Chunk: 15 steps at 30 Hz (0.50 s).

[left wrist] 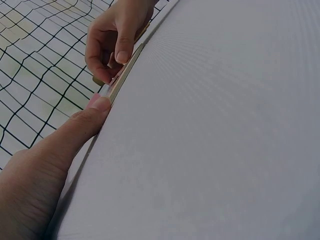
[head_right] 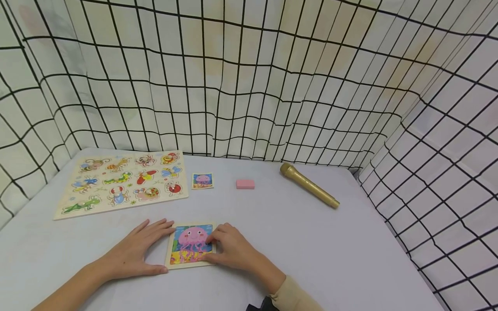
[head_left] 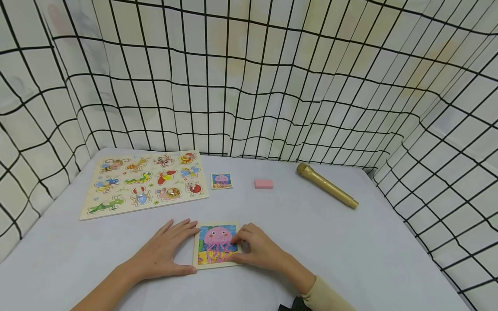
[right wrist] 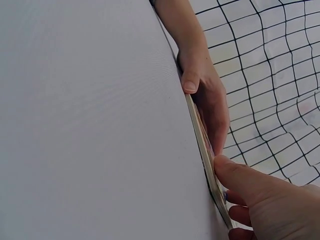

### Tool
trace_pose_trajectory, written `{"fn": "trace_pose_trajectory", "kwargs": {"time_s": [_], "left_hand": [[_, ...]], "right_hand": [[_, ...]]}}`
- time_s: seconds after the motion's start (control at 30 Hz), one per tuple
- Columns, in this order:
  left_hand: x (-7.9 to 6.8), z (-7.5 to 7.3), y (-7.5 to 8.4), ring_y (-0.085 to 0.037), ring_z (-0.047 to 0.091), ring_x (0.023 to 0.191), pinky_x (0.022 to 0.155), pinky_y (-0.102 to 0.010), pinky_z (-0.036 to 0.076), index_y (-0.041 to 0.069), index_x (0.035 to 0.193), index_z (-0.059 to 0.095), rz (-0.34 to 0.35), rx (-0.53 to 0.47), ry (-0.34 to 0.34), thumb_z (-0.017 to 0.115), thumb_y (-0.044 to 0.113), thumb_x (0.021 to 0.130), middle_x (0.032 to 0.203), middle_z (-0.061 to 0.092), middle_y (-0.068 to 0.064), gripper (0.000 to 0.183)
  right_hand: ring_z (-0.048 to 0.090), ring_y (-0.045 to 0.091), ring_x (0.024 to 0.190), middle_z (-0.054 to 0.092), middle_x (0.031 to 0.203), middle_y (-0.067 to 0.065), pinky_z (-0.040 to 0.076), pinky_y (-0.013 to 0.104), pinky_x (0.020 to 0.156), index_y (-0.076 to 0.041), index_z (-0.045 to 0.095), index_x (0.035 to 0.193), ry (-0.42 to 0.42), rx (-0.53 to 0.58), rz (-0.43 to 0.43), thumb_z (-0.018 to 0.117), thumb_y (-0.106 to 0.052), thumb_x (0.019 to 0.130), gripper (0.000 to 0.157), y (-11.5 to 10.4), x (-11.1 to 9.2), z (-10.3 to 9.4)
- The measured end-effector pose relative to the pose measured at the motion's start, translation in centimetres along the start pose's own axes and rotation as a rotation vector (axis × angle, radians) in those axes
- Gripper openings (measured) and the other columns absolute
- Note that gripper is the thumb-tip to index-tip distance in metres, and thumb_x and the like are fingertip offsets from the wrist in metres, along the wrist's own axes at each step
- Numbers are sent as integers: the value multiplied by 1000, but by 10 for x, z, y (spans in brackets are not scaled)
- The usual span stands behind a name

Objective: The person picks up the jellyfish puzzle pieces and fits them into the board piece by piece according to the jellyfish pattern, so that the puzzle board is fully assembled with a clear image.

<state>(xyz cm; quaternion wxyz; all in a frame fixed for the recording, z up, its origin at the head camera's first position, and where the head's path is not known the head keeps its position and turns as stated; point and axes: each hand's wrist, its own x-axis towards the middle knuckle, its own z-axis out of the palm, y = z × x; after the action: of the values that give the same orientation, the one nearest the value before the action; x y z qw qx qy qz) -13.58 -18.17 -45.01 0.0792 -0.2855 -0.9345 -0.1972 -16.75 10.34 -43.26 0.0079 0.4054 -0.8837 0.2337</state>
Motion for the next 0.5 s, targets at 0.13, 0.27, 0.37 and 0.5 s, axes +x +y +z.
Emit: {"fn": "trace_pose_trajectory", "kwargs": {"time_s": [0.13,0.27,0.37,0.5], "left_hand": [[1,0,1,-23,29,133,108,-49,13,15,133,47,-3,-2,-12,55,77,65,141,40,-2,92],[2,-1,1,-23,29,133,108,-48,13,15,133,48,-2,-6,-14,55,77,65,141,40,-1,92],[2,0,0,-22,29,133,108,-48,13,16,133,48,0,-6,-14,55,77,65,141,40,-1,92],[1,0,0,-23,29,132,108,-49,13,15,133,48,-2,0,-13,55,77,65,141,40,-1,92]], "right_hand": [[44,2,92,52,97,-13,41,17,80,-20,65,98,-2,8,-9,68,-45,77,33,1,-1,0],[44,3,94,52,98,-14,41,18,83,-21,65,98,-15,10,-17,69,-43,78,30,1,-1,-2],[45,3,95,52,98,-13,41,18,83,-21,66,97,-25,-1,-22,69,-42,78,29,1,-1,-3],[46,2,92,51,98,-10,42,16,81,-19,66,98,-45,-30,-48,67,-42,80,29,-1,0,-4]]}}
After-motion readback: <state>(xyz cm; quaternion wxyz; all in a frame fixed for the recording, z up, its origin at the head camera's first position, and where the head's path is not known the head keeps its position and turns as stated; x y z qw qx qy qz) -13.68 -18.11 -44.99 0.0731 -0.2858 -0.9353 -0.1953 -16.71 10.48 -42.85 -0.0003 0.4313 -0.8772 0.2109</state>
